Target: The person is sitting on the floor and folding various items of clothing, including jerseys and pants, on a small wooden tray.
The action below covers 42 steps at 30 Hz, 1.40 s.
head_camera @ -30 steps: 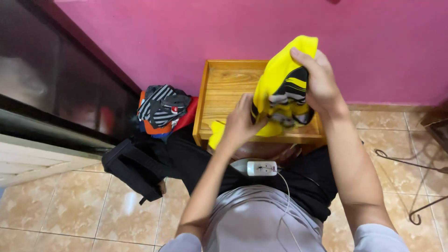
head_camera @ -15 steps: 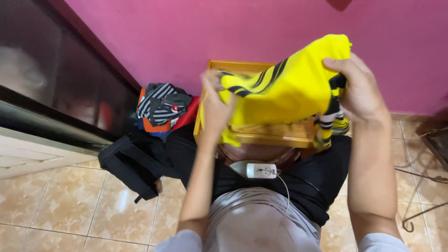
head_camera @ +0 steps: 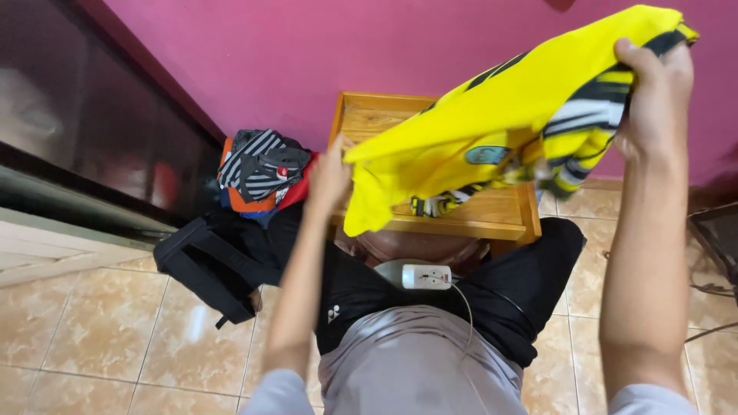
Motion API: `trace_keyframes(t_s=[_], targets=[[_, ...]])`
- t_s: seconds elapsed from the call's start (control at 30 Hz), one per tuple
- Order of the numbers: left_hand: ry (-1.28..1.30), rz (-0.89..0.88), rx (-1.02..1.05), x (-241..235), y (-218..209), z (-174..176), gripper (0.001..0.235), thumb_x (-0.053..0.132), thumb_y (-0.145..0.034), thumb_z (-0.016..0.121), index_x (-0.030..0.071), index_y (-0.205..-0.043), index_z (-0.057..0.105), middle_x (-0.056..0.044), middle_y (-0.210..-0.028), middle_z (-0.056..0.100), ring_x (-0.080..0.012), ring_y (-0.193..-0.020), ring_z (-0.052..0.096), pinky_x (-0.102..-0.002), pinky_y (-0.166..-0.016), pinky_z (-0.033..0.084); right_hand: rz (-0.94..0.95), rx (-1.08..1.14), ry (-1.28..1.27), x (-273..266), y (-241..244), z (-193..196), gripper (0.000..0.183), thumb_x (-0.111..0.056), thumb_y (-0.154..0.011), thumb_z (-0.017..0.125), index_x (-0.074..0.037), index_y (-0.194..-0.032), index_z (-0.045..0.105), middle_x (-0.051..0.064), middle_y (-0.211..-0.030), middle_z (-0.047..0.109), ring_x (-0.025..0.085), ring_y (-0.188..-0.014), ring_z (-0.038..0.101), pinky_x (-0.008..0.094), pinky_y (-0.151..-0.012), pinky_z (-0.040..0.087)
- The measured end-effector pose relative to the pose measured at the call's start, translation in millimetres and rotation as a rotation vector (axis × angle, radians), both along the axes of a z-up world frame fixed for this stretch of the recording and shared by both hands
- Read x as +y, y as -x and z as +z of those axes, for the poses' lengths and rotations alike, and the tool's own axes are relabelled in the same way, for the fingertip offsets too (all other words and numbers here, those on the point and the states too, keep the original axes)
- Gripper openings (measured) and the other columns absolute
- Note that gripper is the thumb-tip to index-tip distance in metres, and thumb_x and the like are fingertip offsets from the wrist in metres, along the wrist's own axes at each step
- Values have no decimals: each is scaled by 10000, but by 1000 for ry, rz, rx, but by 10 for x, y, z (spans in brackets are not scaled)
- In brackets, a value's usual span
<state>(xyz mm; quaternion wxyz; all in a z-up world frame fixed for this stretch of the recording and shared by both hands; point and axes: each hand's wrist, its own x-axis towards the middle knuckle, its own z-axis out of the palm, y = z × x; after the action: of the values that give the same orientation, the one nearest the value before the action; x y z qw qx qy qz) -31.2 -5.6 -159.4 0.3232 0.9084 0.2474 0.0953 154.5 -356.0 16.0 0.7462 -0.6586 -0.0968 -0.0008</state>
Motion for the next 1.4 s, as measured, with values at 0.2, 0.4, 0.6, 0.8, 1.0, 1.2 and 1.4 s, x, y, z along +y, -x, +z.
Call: trace_keyframes(t_s=[0.2, 0.4, 0.6, 0.8, 1.0, 1.2, 1.4], targets=[[-333, 112, -323, 1141, -614, 797, 219, 41, -951, 451, 169, -1104, 541, -124, -1087, 665, -433, -1003, 649, -625, -713, 487, 4, -139, -134, 93, -1325, -413, 290, 69, -986, 728, -168, -994, 561, -8, -905, 658, 138, -843, 764, 307, -811, 705], [-712, 44, -906, 1187, -165, 1835, 406, -139, -871, 561, -22, -1257, 611, -211, -1186, 663, -392, -1086, 616, -458, -903, 503, 4, -54, -55, -1414, 559, -725, 276, -182, -969, 703, -222, -1207, 570, -61, -1160, 664, 90, -1085, 725, 269, -997, 655], [-759, -203, -741, 460, 1051, 1442, 339, -72, -982, 477, -61, -1292, 616, -264, -1123, 592, -449, -961, 510, -529, -852, 404, 5, 64, 58, -911, 713, -217, 558, -484, -947, 668, -289, -1462, 578, -128, -1466, 668, 30, -1375, 675, 223, -1220, 593], [-728, -206, -98, 502, 1500, -677, 604, 29, -754, 730, 177, -1330, 619, -96, -1302, 601, -327, -1063, 551, -449, -880, 428, 108, 720, 417, -1767, 1285, -2437, 358, -310, -1066, 568, -27, -1236, 707, 131, -1154, 725, 263, -1018, 629, 376, -866, 465], [-307, -107, 13, 211, 1957, -1412, 330, 36, -905, 687, 118, -1220, 635, -84, -1286, 592, -318, -1189, 522, -446, -916, 459, 73, 789, 392, -1747, 1662, -2687, 188, -113, -988, 657, -4, -1134, 704, 94, -1128, 712, 194, -1033, 646, 296, -934, 477], [-230, 50, -43, -1, 2142, -1133, 338, -66, -947, 606, 156, -1200, 632, -18, -1197, 634, -256, -1154, 579, -392, -940, 451, -86, 387, 545, -1943, 1671, -3014, 172, -159, -1217, 426, -30, -1287, 516, 208, -925, 622, 277, -861, 629, 440, -808, 540], [-291, 65, -288, 256, 1973, -910, 355, -77, -953, 548, 174, -1173, 670, 22, -1060, 597, -251, -982, 527, -396, -878, 398, -229, 342, 267, -1839, 1307, -2718, 77, -248, -1207, 507, -173, -1218, 520, -11, -957, 629, 91, -834, 681, 228, -766, 600]])
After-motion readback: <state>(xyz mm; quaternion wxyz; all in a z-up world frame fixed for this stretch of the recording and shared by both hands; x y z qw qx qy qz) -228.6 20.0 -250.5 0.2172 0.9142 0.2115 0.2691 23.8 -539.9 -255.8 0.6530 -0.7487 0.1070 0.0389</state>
